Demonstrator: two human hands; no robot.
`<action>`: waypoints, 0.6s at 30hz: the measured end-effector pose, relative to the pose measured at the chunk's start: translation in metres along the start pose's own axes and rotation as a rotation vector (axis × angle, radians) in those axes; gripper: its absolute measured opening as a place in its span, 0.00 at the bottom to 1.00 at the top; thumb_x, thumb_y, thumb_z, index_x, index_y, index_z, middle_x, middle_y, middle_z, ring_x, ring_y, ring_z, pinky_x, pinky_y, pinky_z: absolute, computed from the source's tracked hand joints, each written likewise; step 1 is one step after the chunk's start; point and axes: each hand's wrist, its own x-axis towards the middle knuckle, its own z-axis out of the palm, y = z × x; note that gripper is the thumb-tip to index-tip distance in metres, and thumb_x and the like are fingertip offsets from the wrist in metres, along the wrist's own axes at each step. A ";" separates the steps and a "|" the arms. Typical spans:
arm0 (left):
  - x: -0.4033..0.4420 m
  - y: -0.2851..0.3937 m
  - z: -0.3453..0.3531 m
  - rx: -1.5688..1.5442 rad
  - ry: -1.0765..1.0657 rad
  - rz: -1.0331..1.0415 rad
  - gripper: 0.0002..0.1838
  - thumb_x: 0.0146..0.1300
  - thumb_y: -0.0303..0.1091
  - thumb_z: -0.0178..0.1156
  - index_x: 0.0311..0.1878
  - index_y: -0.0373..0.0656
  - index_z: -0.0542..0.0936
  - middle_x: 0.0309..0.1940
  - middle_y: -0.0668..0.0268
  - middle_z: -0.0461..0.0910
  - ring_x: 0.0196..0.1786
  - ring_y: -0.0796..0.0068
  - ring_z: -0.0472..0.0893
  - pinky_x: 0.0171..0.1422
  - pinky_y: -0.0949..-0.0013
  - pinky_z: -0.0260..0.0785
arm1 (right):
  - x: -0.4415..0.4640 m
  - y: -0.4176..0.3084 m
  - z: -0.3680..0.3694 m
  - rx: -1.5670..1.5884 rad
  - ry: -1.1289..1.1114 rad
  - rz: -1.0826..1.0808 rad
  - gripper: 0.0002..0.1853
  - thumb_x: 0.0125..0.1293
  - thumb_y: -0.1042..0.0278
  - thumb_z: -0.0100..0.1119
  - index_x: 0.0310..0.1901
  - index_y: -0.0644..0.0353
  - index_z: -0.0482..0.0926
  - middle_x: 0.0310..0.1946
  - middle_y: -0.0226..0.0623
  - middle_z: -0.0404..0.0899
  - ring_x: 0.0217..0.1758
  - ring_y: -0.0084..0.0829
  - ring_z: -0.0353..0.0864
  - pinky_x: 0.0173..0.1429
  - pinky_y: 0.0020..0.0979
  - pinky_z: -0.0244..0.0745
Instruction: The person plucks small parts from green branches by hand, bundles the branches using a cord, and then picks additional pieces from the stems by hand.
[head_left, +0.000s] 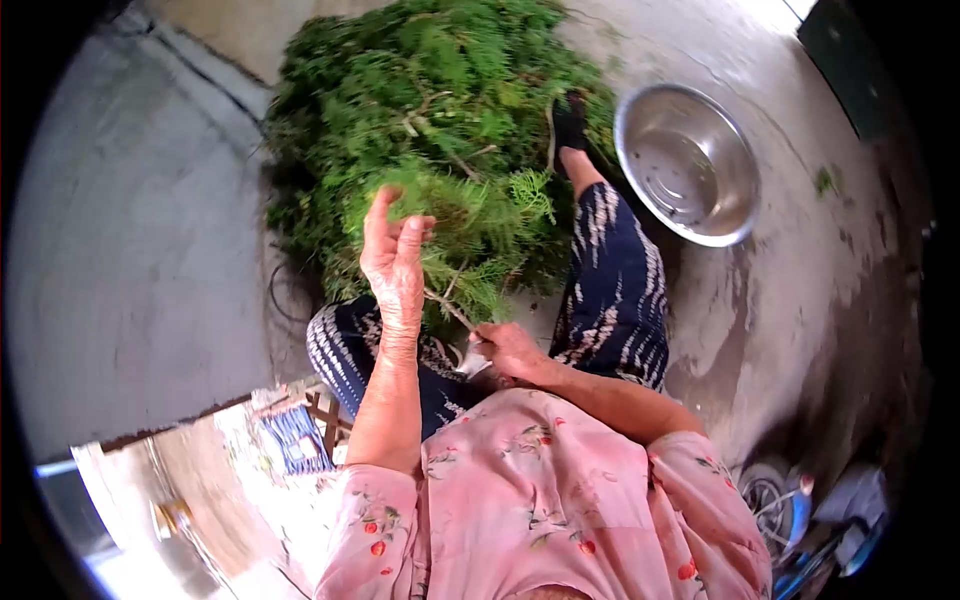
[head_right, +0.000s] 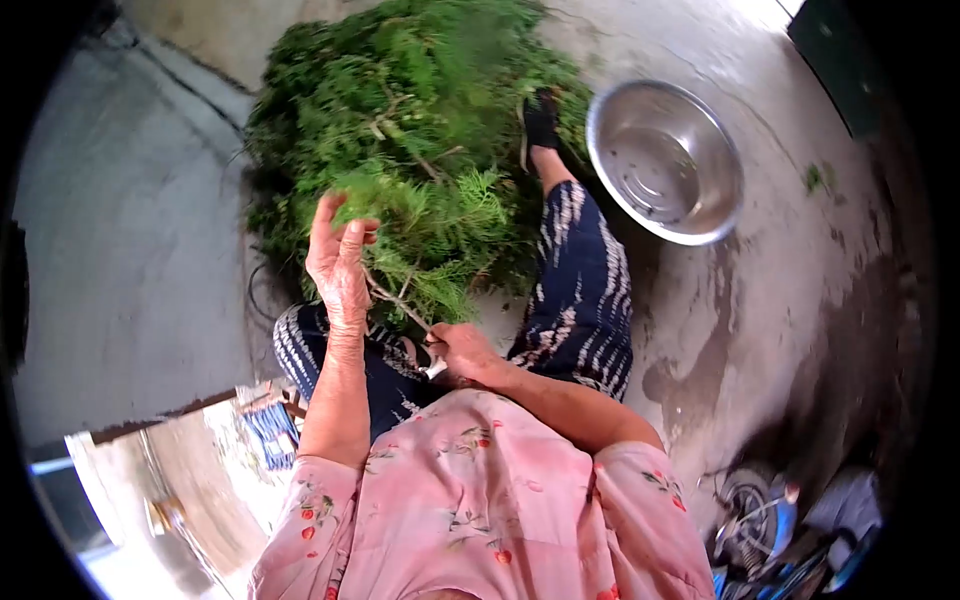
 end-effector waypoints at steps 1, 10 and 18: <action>-0.002 0.002 -0.015 0.035 0.051 -0.001 0.25 0.62 0.32 0.55 0.61 0.34 0.63 0.50 0.62 0.73 0.36 0.80 0.76 0.41 0.78 0.67 | 0.002 0.001 -0.002 -0.001 -0.030 -0.029 0.10 0.55 0.65 0.56 0.36 0.60 0.76 0.28 0.48 0.78 0.34 0.50 0.76 0.38 0.42 0.70; -0.045 -0.049 -0.085 -0.075 0.284 -0.257 0.10 0.61 0.26 0.54 0.45 0.33 0.76 0.33 0.63 0.79 0.31 0.78 0.77 0.39 0.76 0.71 | 0.005 0.001 0.001 0.127 -0.181 0.135 0.10 0.58 0.70 0.54 0.40 0.65 0.75 0.21 0.35 0.76 0.21 0.22 0.74 0.27 0.25 0.70; -0.034 -0.056 -0.072 -0.278 0.140 -0.452 0.21 0.60 0.36 0.58 0.53 0.32 0.72 0.40 0.65 0.78 0.41 0.78 0.76 0.51 0.75 0.67 | 0.001 -0.007 0.006 -0.279 -0.280 -0.068 0.09 0.56 0.65 0.54 0.34 0.61 0.75 0.26 0.52 0.75 0.33 0.53 0.74 0.36 0.44 0.69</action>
